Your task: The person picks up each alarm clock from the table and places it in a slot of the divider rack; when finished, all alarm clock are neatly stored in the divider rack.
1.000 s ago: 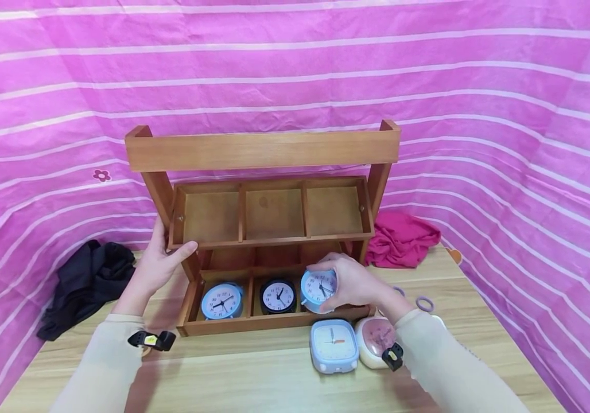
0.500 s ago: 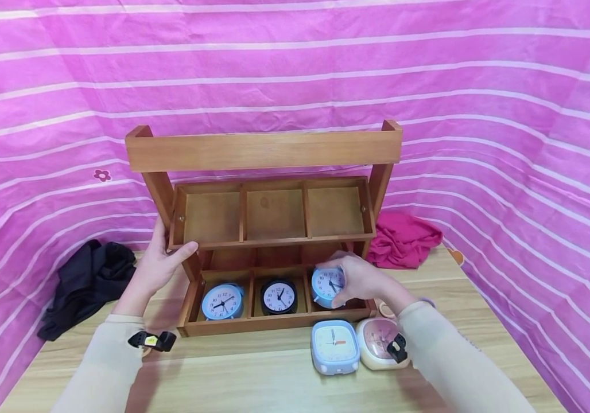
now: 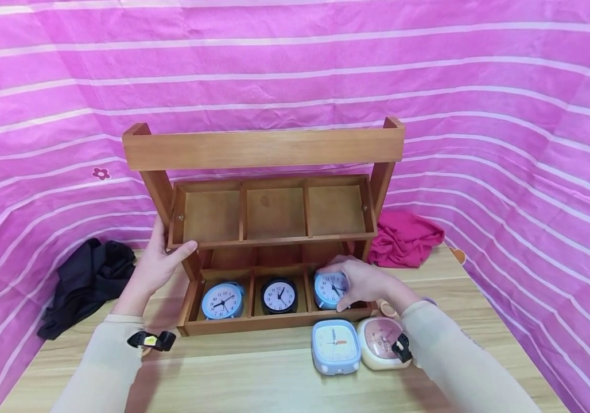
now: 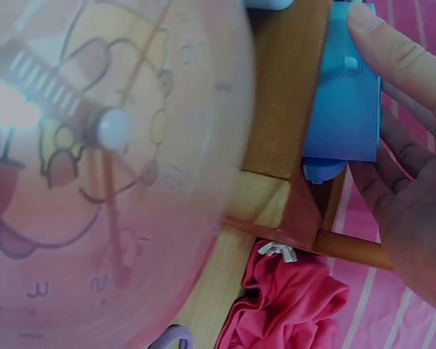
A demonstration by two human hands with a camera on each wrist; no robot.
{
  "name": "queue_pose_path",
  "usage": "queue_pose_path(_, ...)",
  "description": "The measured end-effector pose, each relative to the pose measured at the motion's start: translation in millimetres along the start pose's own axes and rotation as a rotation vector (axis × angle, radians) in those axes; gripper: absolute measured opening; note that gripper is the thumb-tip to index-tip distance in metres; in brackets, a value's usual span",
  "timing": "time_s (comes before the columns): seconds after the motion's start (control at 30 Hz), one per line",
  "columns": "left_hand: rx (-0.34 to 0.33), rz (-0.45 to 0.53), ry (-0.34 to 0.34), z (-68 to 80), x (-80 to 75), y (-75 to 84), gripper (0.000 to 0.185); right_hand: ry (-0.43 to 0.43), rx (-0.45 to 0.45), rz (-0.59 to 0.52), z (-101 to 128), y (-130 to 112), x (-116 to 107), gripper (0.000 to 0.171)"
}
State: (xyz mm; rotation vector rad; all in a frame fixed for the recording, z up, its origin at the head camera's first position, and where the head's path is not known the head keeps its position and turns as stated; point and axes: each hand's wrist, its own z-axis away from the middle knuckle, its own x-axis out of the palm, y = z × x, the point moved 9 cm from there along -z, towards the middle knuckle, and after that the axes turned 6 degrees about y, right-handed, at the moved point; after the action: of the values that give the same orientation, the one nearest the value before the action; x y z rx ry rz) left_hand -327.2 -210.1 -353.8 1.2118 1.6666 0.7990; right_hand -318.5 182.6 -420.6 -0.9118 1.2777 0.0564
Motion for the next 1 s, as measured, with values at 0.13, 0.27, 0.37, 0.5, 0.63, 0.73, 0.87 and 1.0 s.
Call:
queue_pose_path(0.13, 0.0, -0.004, -0.002, 0.1, 0.3, 0.2, 0.101, -0.025, 0.007, 0.001, 0, 5, 5, 0.078)
queue_pose_path(0.27, 0.006, -0.001, -0.006, -0.9, 1.1, 0.8, 0.1, -0.026, -0.019, 0.009, 1, 7, 5, 0.078)
queue_pose_path(0.37, 0.007, 0.003, -0.007, -1.3, 1.1, 0.7, 0.1, -0.033, -0.021, 0.006, 0, 9, 6, 0.078)
queue_pose_path(0.5, 0.001, -0.008, -0.003, -0.9, -0.1, -0.6, 0.1, -0.069, 0.019, -0.017, -1, 15, 11, 0.08)
queue_pose_path(0.63, 0.002, -0.019, -0.002, -0.7, -0.9, -0.7, 0.101, -0.093, 0.067, -0.031, 0, 20, 13, 0.081)
queue_pose_path(0.73, 0.002, -0.015, -0.001, -0.9, -1.3, -1.0, 0.101, -0.099, 0.069, -0.029, -1, 21, 13, 0.081)
queue_pose_path(0.87, -0.001, -0.01, 0.002, -0.9, -1.7, -1.8, 0.101, -0.104, 0.07, -0.029, -1, 22, 14, 0.081)
queue_pose_path(1.0, -0.005, -0.013, -0.001, -0.8, -0.4, -2.4, 0.101, -0.114, 0.079, -0.032, 0, 21, 14, 0.081)
